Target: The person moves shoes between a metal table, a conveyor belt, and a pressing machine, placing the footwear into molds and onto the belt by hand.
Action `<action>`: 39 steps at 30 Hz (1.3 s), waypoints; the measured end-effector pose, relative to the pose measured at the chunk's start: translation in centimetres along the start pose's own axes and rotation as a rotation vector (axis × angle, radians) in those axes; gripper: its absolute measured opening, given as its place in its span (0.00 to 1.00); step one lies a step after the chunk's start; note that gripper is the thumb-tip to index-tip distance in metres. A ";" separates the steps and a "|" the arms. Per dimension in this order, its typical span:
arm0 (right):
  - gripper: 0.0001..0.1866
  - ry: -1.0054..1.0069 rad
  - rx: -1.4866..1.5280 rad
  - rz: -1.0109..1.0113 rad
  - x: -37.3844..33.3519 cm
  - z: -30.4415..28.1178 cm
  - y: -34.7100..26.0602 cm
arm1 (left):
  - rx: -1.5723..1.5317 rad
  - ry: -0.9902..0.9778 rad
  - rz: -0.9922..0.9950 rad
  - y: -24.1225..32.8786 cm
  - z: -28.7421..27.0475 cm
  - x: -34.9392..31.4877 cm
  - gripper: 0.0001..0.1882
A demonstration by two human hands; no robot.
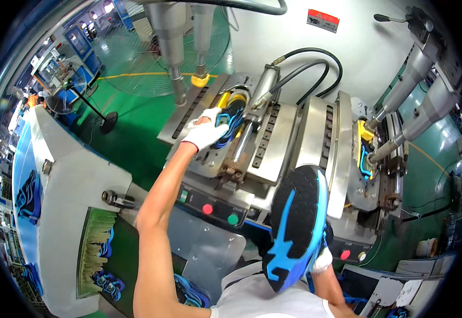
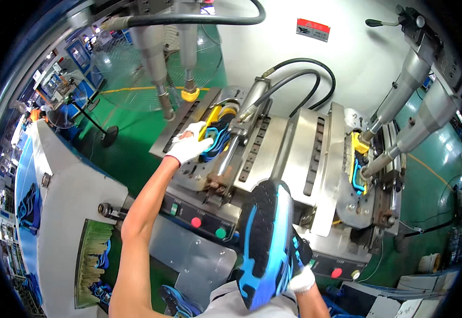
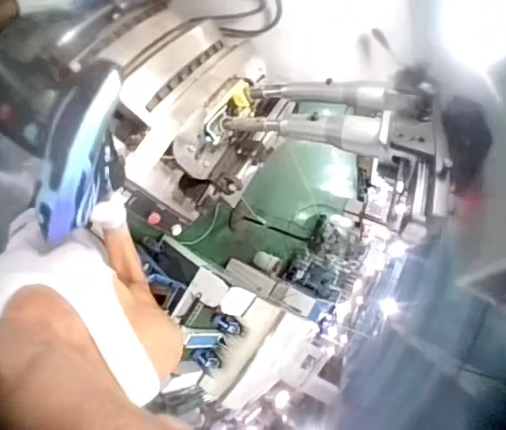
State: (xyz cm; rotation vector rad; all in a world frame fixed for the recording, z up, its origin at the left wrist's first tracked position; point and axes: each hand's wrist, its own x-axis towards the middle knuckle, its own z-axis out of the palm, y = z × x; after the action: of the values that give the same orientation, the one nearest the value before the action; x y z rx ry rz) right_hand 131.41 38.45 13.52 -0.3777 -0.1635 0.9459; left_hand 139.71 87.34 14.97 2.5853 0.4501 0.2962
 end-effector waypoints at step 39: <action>0.13 0.867 -0.971 -0.012 55.0 -7.0 10.8 | 0.390 0.641 -1.906 1.6 8.4 -74.2 0.36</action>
State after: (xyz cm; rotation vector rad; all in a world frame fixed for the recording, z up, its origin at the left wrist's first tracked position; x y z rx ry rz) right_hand 157.15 87.20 1.41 -1.6366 0.1895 0.5616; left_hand 74.20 55.16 -0.66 1.1598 2.8715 0.2684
